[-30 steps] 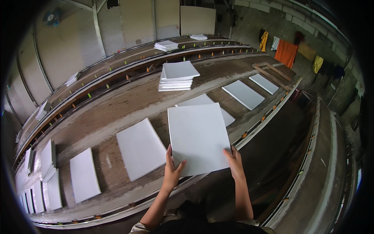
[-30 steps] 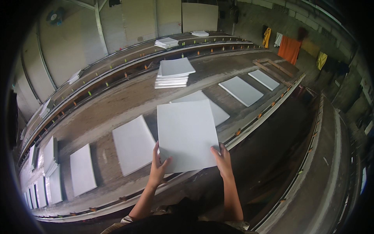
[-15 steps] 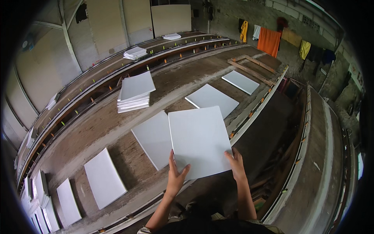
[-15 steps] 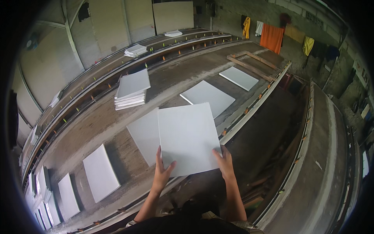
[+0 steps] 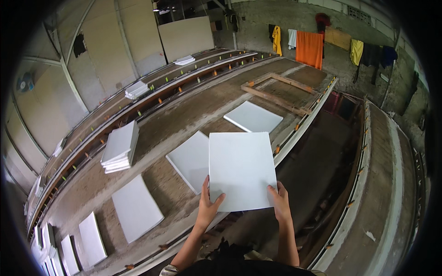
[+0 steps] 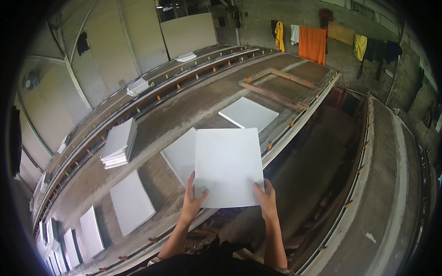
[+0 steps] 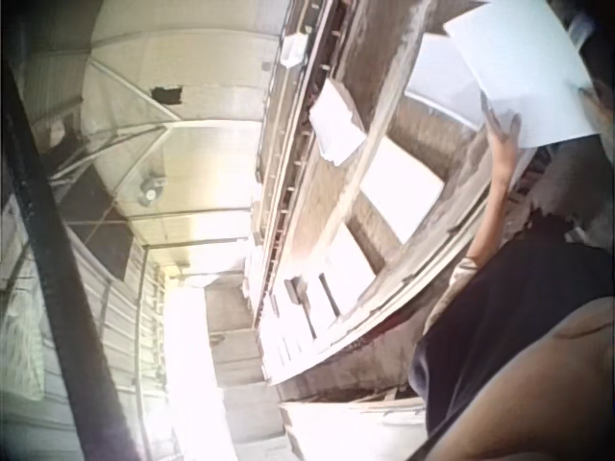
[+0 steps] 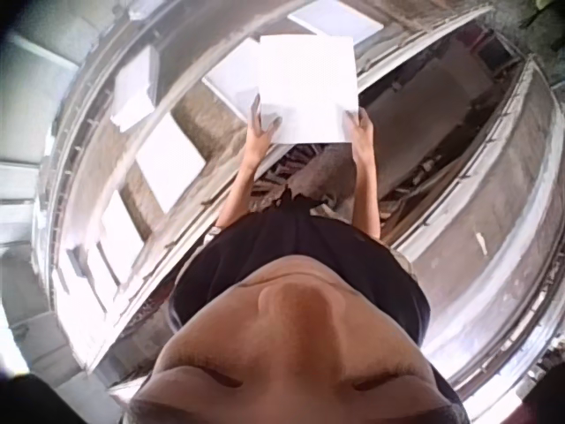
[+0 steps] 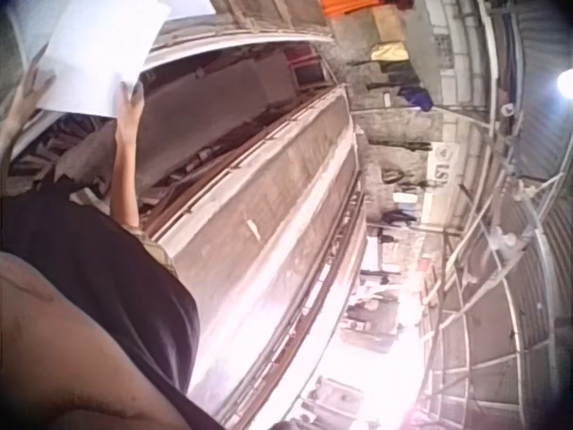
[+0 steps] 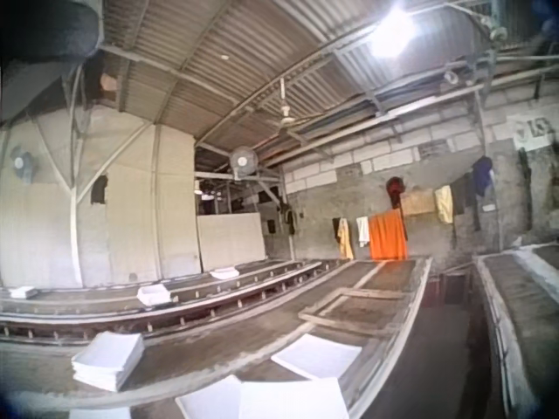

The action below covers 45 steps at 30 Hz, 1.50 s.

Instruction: The person repeatedly picks up white rectangular panels from a stack and places them into a wooden frame on a conveyor belt. The person smooths the panel with their hands before moving the frame along the belt and repeating the process with the next panel.

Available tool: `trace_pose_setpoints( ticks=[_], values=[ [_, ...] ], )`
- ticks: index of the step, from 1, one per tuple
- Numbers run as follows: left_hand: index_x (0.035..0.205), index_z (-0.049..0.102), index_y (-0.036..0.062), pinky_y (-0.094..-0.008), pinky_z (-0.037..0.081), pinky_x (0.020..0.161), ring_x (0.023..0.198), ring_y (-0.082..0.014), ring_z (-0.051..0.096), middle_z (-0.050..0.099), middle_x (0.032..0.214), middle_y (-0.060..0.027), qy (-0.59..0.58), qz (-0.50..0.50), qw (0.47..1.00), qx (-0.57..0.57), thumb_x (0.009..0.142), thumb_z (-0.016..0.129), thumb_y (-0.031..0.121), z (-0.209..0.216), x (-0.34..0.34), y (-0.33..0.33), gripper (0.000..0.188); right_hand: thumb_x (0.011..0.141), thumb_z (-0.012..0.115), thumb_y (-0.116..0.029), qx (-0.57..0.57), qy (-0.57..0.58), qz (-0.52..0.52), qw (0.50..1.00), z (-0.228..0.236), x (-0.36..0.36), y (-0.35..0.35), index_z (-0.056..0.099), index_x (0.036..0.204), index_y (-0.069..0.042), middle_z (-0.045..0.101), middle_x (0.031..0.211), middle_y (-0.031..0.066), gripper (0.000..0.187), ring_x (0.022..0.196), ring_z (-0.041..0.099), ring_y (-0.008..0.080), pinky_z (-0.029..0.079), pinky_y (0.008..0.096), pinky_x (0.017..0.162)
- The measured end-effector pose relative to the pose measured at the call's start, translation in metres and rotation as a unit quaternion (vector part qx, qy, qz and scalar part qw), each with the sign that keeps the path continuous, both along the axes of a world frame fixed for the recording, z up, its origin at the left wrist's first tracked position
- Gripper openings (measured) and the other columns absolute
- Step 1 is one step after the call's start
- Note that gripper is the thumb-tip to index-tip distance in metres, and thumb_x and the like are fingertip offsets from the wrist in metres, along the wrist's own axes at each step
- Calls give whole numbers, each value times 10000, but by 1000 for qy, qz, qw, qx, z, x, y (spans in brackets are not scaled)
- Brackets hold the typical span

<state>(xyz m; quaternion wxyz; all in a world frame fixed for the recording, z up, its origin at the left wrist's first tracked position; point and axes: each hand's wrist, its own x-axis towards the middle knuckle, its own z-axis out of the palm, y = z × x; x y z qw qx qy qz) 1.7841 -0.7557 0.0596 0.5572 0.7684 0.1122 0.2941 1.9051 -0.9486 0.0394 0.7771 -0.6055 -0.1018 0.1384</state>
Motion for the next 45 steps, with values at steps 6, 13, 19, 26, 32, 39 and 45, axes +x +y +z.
trace_pose_setpoints(
  ticks=[6, 13, 19, 26, 32, 39, 45],
  values=[
    [1393, 200, 2, -352, 388, 962, 1173, -252, 453, 421, 1291, -199, 29, -21, 997, -62, 827, 626, 50, -4, 98, -24, 710, 862, 569, -197, 7, 9, 1, 1000, 1, 87, -32, 492, 1112, 68, 563, 931, 50, 372, 839, 509, 90, 403, 231, 752],
    [1387, 213, -9, -351, 289, 1033, 1229, -228, 377, 386, 1328, -166, -1, -24, 995, -100, 855, 572, 65, -15, 204, -48, 646, 856, 586, -192, -3, 9, -2, 1000, -3, 194, -57, 508, 1093, 60, 564, 900, 49, 355, 787, 517, 87, 425, 226, 696],
    [1422, 120, 9, -354, 202, 1080, 1348, -262, 218, 225, 1448, -194, 30, -18, 998, -51, 897, 476, 14, -2, 281, -71, 634, 869, 561, -160, -21, 15, 46, 999, 2, 302, -66, 495, 1121, 81, 577, 976, 85, 355, 861, 536, 117, 433, 249, 773],
    [1436, 18, 26, -336, 127, 1096, 1382, -257, 80, 73, 1491, -197, 43, -19, 995, -84, 915, 417, 7, 15, 383, -102, 656, 867, 558, -145, -50, 6, 87, 995, 18, 425, -91, 460, 1177, 102, 571, 1047, 111, 408, 939, 530, 139, 420, 254, 831],
    [1438, -3, 39, -328, 144, 1089, 1367, -237, 135, 102, 1488, -188, 49, -35, 993, -104, 917, 432, 16, 20, 471, -107, 679, 880, 544, -164, -33, 25, 113, 993, 31, 514, -97, 378, 1240, 103, 551, 1103, 134, 478, 983, 542, 163, 411, 280, 881],
    [1427, 15, -10, -328, 102, 1096, 1372, -222, 99, 101, 1487, -182, 8, 4, 987, -161, 875, 469, -30, 16, 552, -125, 715, 877, 552, -211, -87, 1, 205, 975, 30, 635, -94, 316, 1298, 95, 476, 1216, 170, 571, 1103, 472, 204, 354, 299, 955],
    [1439, 172, 94, -324, 330, 1012, 1290, -244, 338, 299, 1427, -146, 9, 85, 973, -216, 880, 511, 11, 4, 625, -152, 659, 896, 515, -107, -16, 17, 257, 966, 27, 742, -67, 268, 1378, 5, 389, 1333, 132, 553, 1216, 373, 199, 254, 312, 1032]
  ],
)
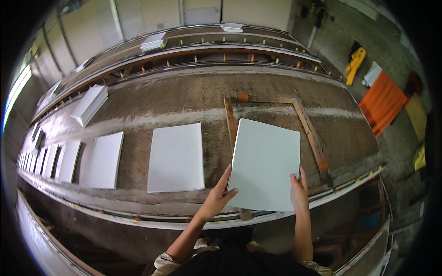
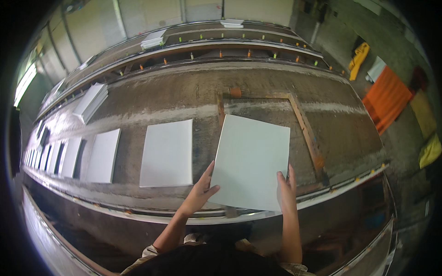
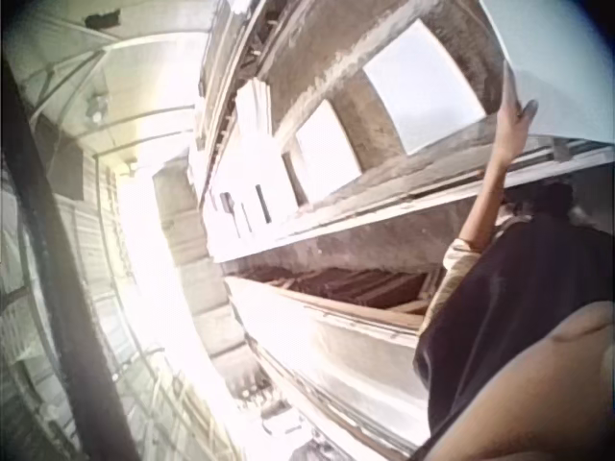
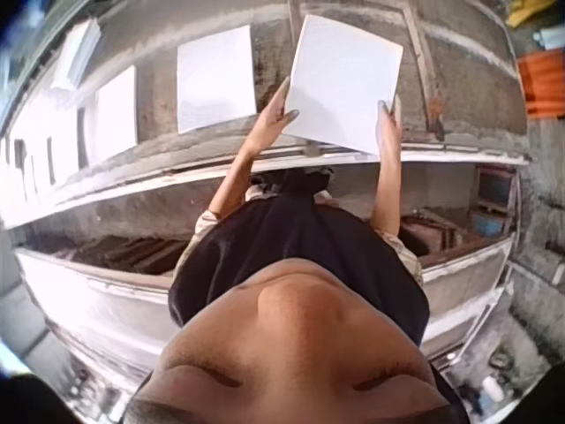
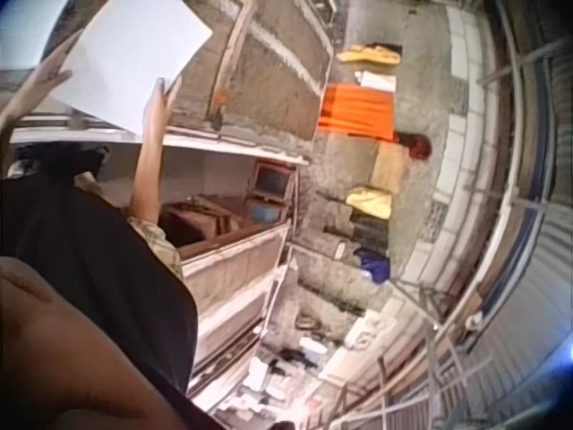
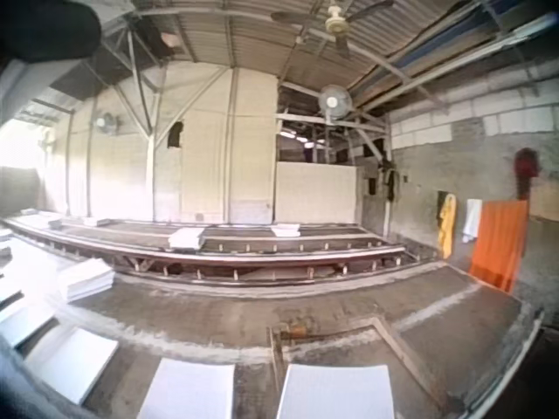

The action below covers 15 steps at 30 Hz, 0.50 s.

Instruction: The person repeatedly picks up white rectangular panels from a stack and places them into a wooden frame on a conveyor belt. The person smooths the panel with their hands before moving the frame along the belt and repeating the process with the next panel.

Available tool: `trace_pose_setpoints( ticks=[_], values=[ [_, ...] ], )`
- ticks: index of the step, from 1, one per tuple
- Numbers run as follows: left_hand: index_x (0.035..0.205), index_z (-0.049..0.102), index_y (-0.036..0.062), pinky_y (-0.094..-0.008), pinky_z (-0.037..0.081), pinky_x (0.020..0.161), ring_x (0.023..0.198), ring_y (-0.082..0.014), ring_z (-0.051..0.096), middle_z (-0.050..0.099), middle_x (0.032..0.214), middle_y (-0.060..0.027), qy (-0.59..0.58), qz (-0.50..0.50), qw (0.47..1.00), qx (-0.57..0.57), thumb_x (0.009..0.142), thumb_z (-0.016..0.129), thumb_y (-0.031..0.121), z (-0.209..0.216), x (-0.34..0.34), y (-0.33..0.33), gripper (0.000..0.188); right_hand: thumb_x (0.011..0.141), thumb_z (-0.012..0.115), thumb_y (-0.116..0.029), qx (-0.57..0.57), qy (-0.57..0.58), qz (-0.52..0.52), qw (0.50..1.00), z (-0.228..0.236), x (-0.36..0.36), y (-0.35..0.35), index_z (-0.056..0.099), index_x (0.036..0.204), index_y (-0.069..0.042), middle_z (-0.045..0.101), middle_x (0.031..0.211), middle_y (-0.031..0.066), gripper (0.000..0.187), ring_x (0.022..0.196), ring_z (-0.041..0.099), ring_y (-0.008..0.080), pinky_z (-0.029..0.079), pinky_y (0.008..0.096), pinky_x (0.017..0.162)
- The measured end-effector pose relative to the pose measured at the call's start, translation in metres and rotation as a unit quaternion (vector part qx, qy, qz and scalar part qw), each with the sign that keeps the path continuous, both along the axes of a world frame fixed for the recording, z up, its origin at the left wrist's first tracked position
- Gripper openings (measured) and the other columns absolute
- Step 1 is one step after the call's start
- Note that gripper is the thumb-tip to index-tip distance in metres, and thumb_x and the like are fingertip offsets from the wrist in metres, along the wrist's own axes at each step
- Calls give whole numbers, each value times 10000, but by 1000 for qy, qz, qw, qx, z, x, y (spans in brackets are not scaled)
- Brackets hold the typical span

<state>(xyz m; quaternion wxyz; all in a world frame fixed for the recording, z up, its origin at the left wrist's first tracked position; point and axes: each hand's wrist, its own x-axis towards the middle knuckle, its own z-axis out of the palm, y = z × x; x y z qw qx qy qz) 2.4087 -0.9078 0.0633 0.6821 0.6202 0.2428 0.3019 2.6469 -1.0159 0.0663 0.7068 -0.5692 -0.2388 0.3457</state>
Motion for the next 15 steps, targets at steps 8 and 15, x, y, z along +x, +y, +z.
trace_pose_setpoints(
  ticks=[8, 15],
  values=[
    [1224, 521, 107, -394, 380, 956, 1105, -310, 455, 444, 1225, -155, 214, 216, 921, 243, 823, 567, 79, -41, 58, 15, 405, 903, 514, -153, -88, -58, 72, 992, -33, 133, 34, 270, 1375, 36, 373, 1367, 155, 563, 1240, 376, 212, 248, 324, 1041],
    [1142, 591, 136, -459, 359, 989, 1172, -393, 373, 293, 1348, -186, 353, 247, 822, 372, 793, 622, 123, -49, 99, 16, 350, 900, 531, -225, -134, -113, 91, 980, -48, 154, 69, 285, 1386, -4, 385, 1371, 164, 588, 1265, 365, 245, 245, 335, 1049]
  ],
)
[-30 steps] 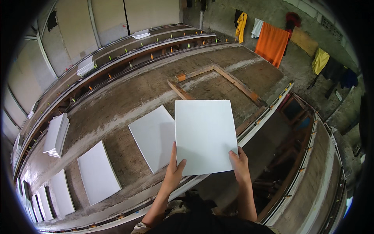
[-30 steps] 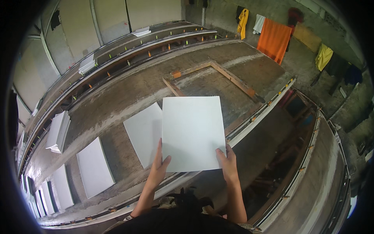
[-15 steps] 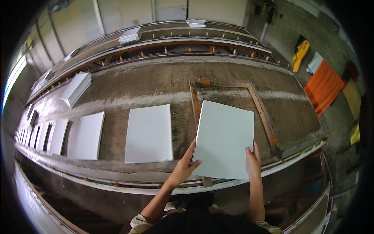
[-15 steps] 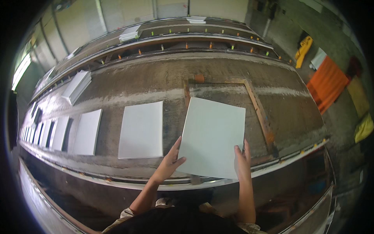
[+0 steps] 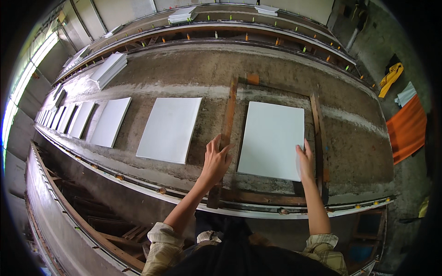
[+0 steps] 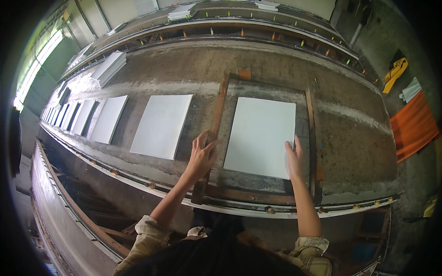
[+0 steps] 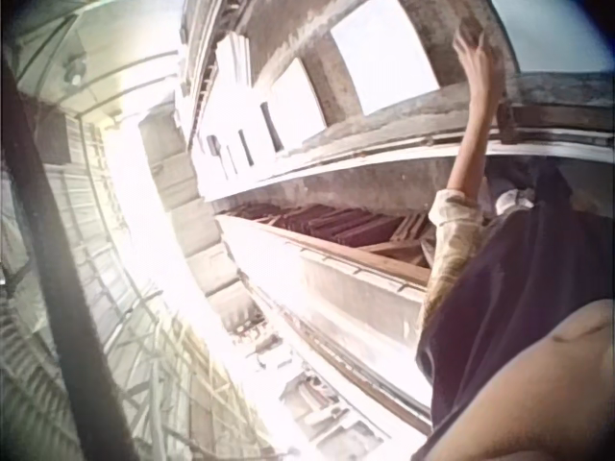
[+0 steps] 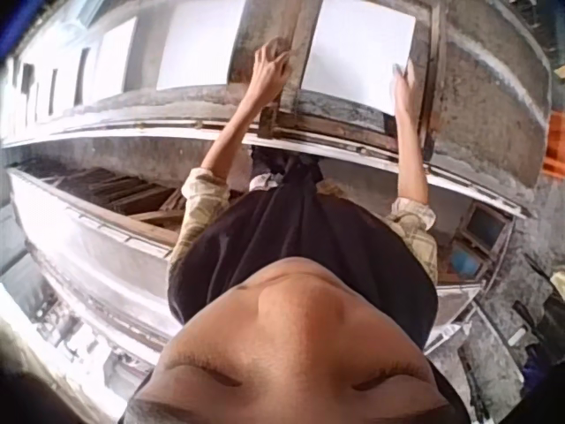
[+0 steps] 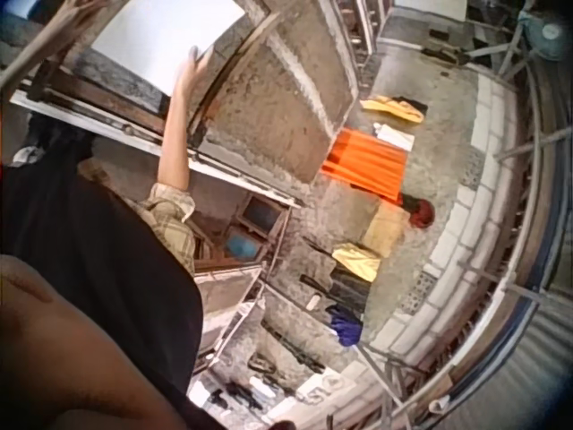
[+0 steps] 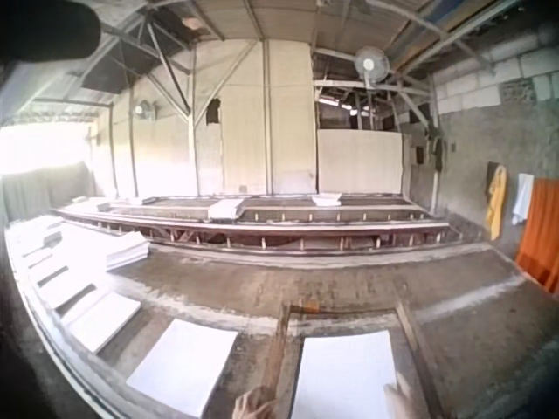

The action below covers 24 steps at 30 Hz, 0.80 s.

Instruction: The person repeatedly picks up white rectangular panels from a stack and places them into a wooden frame on a conveyor belt. The person smooths the panel with their hands before moving the frame along the belt and repeating the process with the next panel.

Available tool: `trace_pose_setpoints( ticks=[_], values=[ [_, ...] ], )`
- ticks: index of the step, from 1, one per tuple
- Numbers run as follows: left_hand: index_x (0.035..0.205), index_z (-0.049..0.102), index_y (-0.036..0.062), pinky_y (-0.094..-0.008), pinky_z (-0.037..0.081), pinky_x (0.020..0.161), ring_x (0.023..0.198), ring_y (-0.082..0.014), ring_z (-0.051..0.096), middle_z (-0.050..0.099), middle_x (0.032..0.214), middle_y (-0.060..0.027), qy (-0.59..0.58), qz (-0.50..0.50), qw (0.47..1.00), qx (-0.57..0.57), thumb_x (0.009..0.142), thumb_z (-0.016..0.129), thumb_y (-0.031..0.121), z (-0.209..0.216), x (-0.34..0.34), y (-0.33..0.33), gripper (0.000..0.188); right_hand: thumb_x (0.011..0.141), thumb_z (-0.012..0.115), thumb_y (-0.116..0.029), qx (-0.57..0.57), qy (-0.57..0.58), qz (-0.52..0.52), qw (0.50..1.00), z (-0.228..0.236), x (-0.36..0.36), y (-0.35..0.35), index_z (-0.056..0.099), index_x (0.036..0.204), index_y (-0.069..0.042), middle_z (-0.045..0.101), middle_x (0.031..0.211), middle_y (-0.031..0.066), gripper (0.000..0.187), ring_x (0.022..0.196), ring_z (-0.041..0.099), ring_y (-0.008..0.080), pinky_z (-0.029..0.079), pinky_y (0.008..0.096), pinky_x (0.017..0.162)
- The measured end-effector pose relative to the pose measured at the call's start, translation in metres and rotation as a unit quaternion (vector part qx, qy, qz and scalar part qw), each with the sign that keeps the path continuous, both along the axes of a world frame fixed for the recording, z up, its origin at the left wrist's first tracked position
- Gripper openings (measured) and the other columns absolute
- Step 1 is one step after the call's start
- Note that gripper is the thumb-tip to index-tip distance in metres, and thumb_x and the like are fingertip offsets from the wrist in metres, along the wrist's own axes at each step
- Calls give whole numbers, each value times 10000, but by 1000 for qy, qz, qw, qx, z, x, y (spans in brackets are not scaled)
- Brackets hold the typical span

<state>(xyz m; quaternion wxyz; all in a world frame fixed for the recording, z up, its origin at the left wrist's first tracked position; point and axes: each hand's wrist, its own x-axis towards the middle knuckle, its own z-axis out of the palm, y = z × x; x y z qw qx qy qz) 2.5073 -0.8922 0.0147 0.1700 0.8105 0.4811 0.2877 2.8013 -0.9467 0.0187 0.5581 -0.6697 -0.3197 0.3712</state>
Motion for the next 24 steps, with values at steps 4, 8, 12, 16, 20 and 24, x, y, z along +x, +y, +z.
trace_pose_setpoints(
  ticks=[4, 8, 12, 16, 20, 24],
  values=[
    [1022, 645, 132, -471, 364, 973, 1192, -405, 364, 285, 1365, -204, 1, 22, 1000, 4, 753, 672, 159, -8, 10, 4, 272, 892, 543, -238, -41, -14, 5, 999, -7, -1, 9, 297, 1382, -6, 389, 1370, 171, 595, 1263, 374, 255, 263, 345, 1044],
    [915, 677, 148, -452, 380, 958, 1201, -393, 375, 275, 1387, -218, -3, 29, 999, -31, 701, 726, 195, -13, 12, 7, 224, 883, 553, -241, -39, -33, 21, 998, -14, -1, 9, 320, 1372, -7, 413, 1352, 179, 591, 1241, 405, 261, 290, 349, 1027],
    [858, 686, 151, -445, 395, 944, 1180, -378, 412, 282, 1389, -220, 7, 36, 999, -40, 679, 746, 202, -8, 14, 6, 195, 878, 553, -233, -24, -48, 27, 998, -25, 3, 14, 330, 1367, -10, 431, 1337, 187, 582, 1230, 418, 264, 298, 347, 1022],
    [825, 685, 146, -444, 410, 924, 1156, -374, 440, 295, 1380, -218, 21, 48, 998, -45, 664, 754, 199, -7, 13, 5, 184, 880, 545, -239, -26, -121, 46, 991, -24, -1, 14, 361, 1346, -5, 401, 1346, 224, 553, 1239, 400, 310, 309, 372, 1016],
    [793, 699, 161, -462, 406, 919, 1166, -368, 430, 308, 1369, -208, 41, 53, 995, -70, 649, 757, 207, -5, 17, 7, 161, 884, 536, -269, -79, -345, 37, 935, -36, -2, 20, 413, 1298, 16, 396, 1295, 274, 518, 1239, 342, 405, 328, 446, 989],
    [784, 716, 184, -509, 372, 931, 1195, -366, 397, 308, 1365, -199, 59, 68, 990, -109, 645, 753, 228, 0, 23, 11, 151, 870, 545, -264, -20, -455, 34, 890, -62, 7, 30, 460, 1234, 35, 450, 1095, 241, 479, 1115, 375, 381, 349, 491, 932]
  ],
)
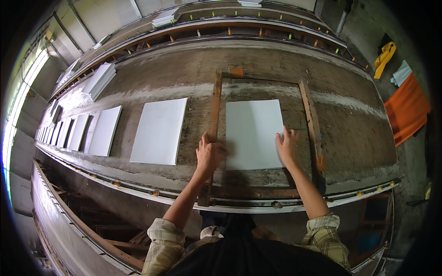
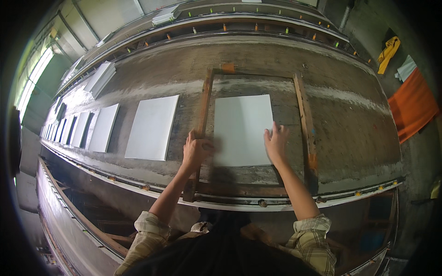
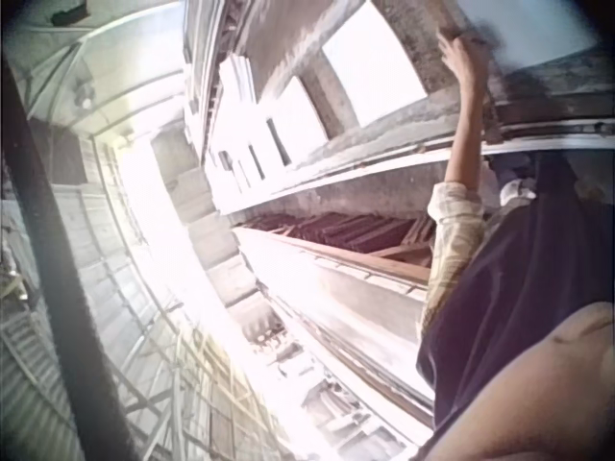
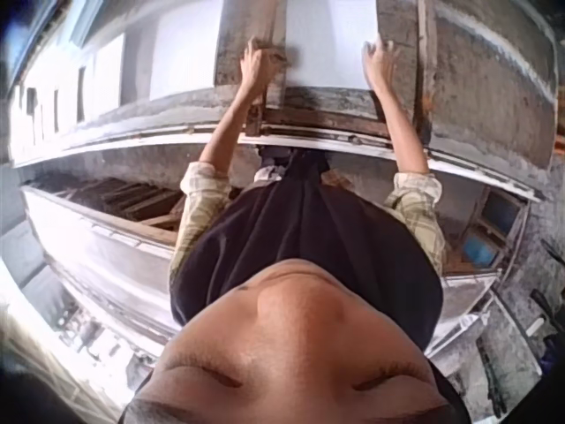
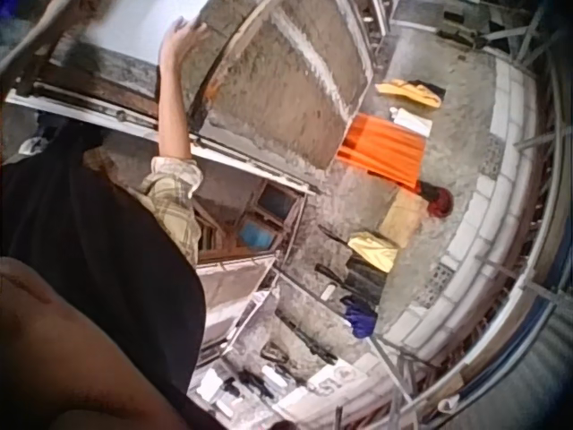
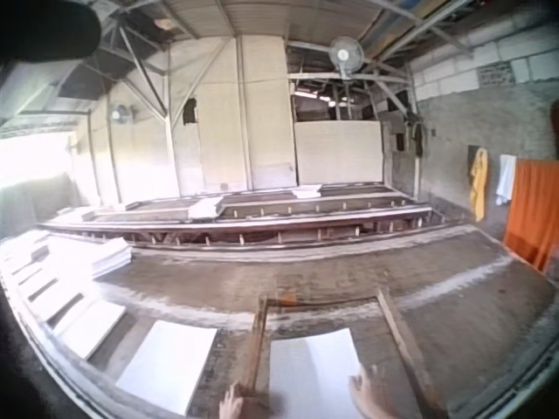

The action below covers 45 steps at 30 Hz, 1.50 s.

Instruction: The person repeatedly picks up white rectangular panels from a stack and places them into a wooden frame on a conveyor belt. The person smooths the panel with their hands before moving the frame along the belt and repeating the process with the next panel.

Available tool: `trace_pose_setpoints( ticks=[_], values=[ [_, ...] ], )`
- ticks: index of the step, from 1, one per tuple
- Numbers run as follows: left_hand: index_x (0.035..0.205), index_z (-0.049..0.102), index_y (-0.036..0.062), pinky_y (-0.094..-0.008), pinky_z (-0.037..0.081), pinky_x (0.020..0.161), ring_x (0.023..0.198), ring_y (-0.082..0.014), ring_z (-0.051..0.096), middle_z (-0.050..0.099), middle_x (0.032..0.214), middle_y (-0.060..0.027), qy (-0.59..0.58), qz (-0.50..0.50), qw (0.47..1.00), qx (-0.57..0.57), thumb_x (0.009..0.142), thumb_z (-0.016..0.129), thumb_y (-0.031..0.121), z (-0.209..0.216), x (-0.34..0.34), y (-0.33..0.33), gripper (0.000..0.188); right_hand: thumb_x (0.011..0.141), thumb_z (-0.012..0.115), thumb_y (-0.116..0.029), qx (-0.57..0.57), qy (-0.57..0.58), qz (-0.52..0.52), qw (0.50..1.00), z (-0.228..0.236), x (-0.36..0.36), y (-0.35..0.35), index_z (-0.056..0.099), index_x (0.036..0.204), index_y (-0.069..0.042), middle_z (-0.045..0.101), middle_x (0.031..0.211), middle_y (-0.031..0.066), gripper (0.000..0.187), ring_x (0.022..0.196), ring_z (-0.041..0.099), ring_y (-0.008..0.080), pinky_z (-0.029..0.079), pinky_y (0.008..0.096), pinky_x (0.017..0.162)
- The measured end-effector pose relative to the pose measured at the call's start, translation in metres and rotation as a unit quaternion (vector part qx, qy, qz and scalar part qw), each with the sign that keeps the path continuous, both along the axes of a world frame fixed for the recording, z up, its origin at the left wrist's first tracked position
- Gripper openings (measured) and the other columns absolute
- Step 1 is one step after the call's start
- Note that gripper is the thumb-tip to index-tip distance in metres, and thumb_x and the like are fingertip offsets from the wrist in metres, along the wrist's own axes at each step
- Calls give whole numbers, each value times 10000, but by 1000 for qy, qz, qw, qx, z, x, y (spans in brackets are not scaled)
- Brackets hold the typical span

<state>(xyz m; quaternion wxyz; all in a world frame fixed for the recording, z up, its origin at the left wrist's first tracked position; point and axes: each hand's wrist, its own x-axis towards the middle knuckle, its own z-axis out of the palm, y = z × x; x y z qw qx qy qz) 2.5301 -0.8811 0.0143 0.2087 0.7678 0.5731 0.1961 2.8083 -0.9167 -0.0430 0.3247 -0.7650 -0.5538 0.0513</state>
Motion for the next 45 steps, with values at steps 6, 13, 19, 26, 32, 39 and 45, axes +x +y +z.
trace_pose_setpoints(
  ticks=[6, 13, 19, 26, 32, 39, 45],
  values=[
    [777, 725, 156, -455, 360, 972, 1189, -387, 394, 312, 1355, -239, -47, -10, 999, 6, 630, 761, 181, -6, -2, 4, 153, 870, 539, -262, -7, -24, -14, 1000, 2, -5, -3, 468, 1220, 39, 444, 1106, 226, 467, 1096, 376, 414, 325, 530, 938],
    [782, 728, 145, -442, 359, 977, 1189, -402, 390, 316, 1349, -264, -43, -30, 998, 24, 624, 763, 162, -14, -5, 7, 163, 872, 539, -270, -28, -63, -40, 997, 1, -10, -13, 468, 1217, 42, 427, 1122, 234, 471, 1148, 346, 437, 271, 569, 977],
    [783, 730, 151, -471, 338, 982, 1221, -404, 347, 304, 1363, -260, -49, -30, 998, 28, 626, 763, 164, -17, -7, 7, 161, 865, 550, -280, -34, -59, -48, 997, 4, -14, -16, 483, 1199, 41, 430, 1112, 222, 468, 1142, 347, 425, 270, 543, 985],
    [773, 731, 167, -502, 278, 1007, 1258, -395, 286, 288, 1374, -248, -58, -12, 998, 8, 623, 764, 182, -13, -4, 4, 154, 860, 550, -274, -18, -82, -45, 995, -3, -6, -16, 494, 1189, 40, 446, 1088, 217, 459, 1085, 375, 405, 296, 542, 942],
    [752, 723, 188, -590, 196, 1016, 1308, -387, 203, 266, 1389, -237, -10, -9, 1000, 19, 623, 767, 201, -13, -5, 2, 136, 866, 531, -241, -48, -78, -34, 995, 11, -13, -17, 472, 1201, 55, 457, 1092, 213, 450, 1114, 376, 415, 289, 539, 970],
    [1055, 633, 37, -624, 66, 1058, 1366, -371, 92, 169, 1443, -243, 214, -90, 957, 176, 759, 600, 117, 11, 13, -11, 309, 858, 487, -88, 3, -239, 105, 965, 23, -25, -17, 411, 1262, 56, 405, 1302, 227, 436, 1247, 341, 374, 295, 499, 1017],
    [1345, 251, -104, -462, 116, 1115, 1352, -311, 207, 160, 1448, -247, 250, -183, 932, 190, 822, 459, 90, -5, 19, -2, 595, 873, 469, -142, -13, -211, 182, 960, 12, -16, -12, 359, 1323, 36, 344, 1389, 199, 496, 1323, 262, 350, 237, 463, 1080]
  ],
)
